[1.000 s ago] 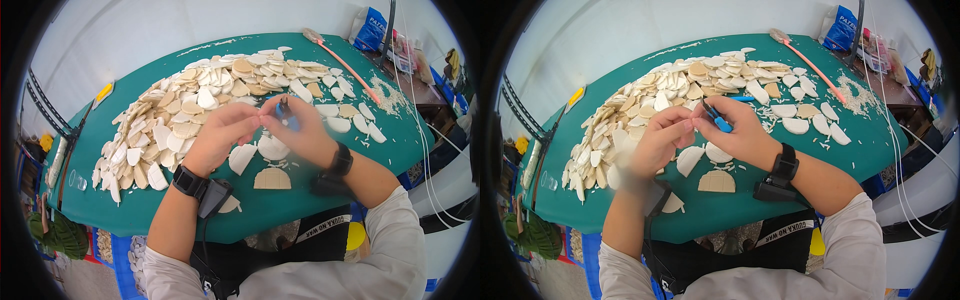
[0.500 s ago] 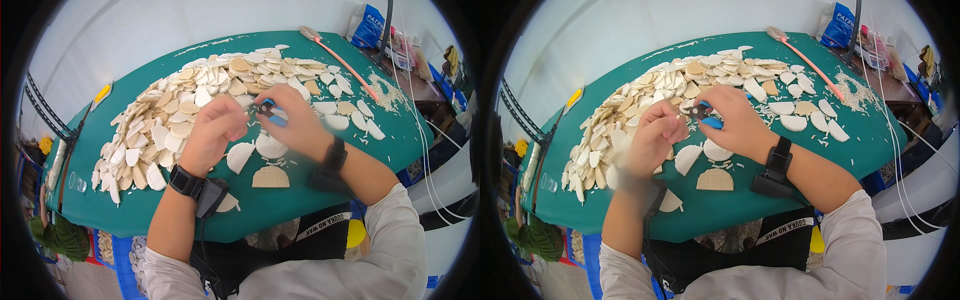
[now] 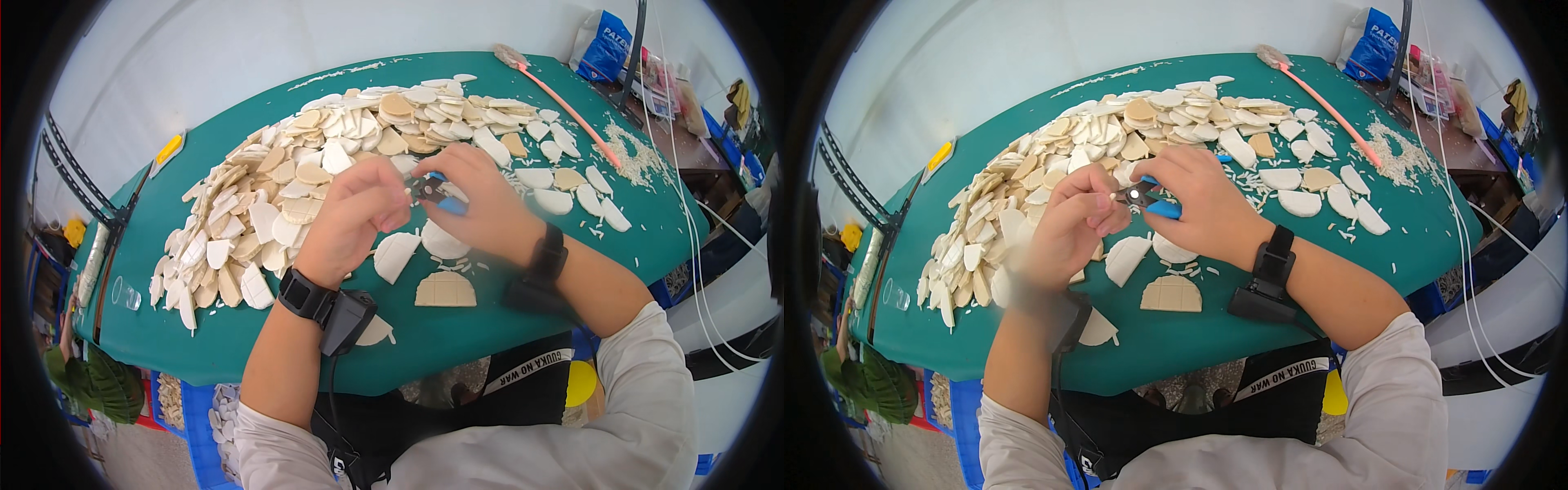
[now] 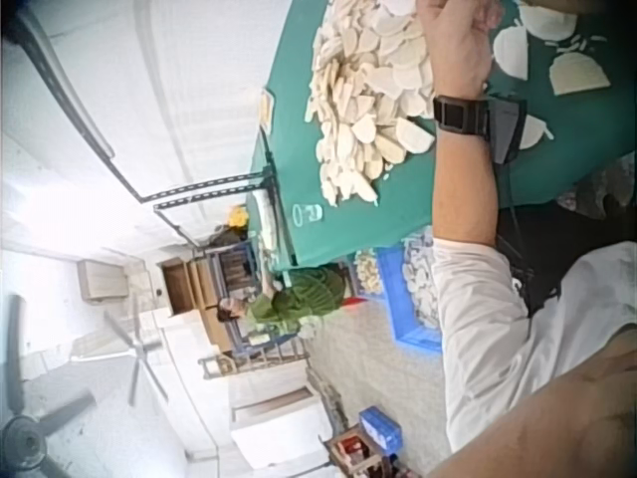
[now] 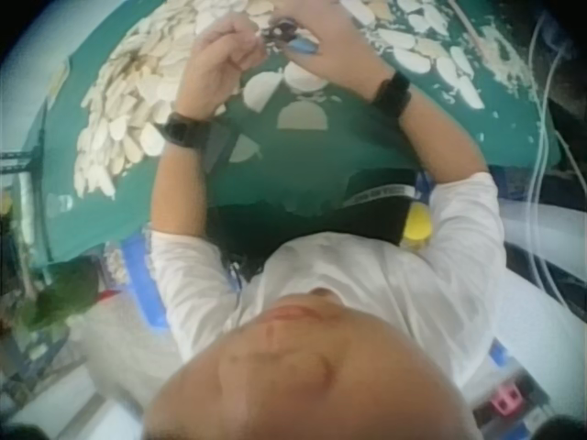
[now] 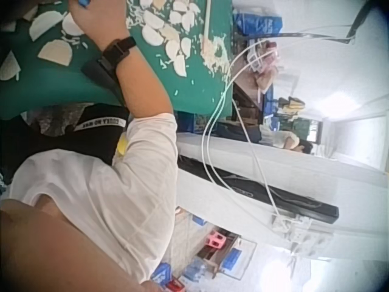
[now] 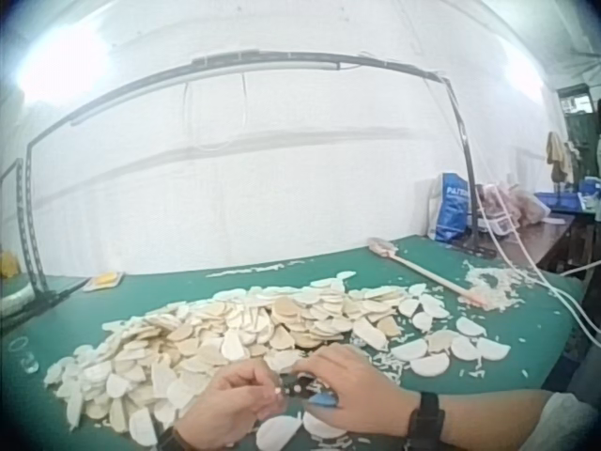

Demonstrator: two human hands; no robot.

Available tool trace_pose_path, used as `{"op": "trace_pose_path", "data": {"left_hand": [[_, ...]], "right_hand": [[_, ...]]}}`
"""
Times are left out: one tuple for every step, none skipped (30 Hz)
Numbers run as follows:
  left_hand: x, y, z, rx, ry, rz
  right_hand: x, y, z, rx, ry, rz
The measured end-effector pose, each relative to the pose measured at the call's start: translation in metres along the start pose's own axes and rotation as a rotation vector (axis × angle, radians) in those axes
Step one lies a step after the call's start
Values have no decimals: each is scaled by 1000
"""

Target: The recorder is using a pair of nippers to trim or clean the edges of small wooden slices on a work table.

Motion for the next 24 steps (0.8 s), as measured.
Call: {"op": "trace_pose_path", "data": {"left_hand": [[0,0,0,2,-1,4],[0,0,0,2,-1,3],[-1,0,-1,-6,-1,12],[-1,0,-2,-14,-1,21],[0,0,-2,-14,-1,20],[0,0,-2,-11,-7,14],[0,-1,-2,-9,-13,7],[0,-1,-2,-7,-14,6],[-1,0,-2,-13,-11,14],[-1,0,-2,-19,-8,22],[-1,0,-2,-19,-9,22],[-1,0,-1,-10,-7,28],[-1,0,-1,-1,-5,33],[-1,0,-2,-1,-4,34],[-1,-1,-2,-4,-6,36],[-1,-1,-2,-6,-7,38],[0,-1,-1,-7,-8,37],[0,-1,1,3,-3,30],[0,-1,1,13,3,23],[0,-1,0,14,3,22],[-1,-1,-2,-3,1,35],[-1,-1,-2,-20,-1,47],[-1,-1,-2,-20,-2,46],[-1,-1,-2,-19,-4,43]], "right_hand": [[0,0,0,0,-1,1],[-1,1,0,2,12,7],[-1,1,0,3,25,13],[-2,1,0,3,25,13],[-2,1,0,-3,30,15],[-2,1,0,-10,35,17],[-2,1,0,-10,35,17],[-3,1,0,-10,36,26],[-3,0,-1,-9,37,35],[-3,0,0,-11,39,37],[-5,1,0,19,37,23],[-6,1,0,49,35,9],[-7,1,-1,49,35,10],[-7,2,-1,46,37,15],[-7,2,-1,44,40,19],[-7,2,-1,44,40,19],[-6,1,-1,51,36,10],[-5,1,0,57,31,2],[-5,1,0,57,31,3],[-4,1,0,33,34,13],[-4,0,0,8,38,22],[-4,0,0,8,39,23],[-4,1,0,6,41,20],[-4,1,0,4,44,17]]}}
Point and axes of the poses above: each hand's wrist, its own y-axis away from the middle knuckle, its own z-axis out of the back of the hand, x = y × z, the point moved 1 cm from there along -y, towards the middle knuckle, and after that the axes turned 4 degrees about -x, right-handed, at the moved point
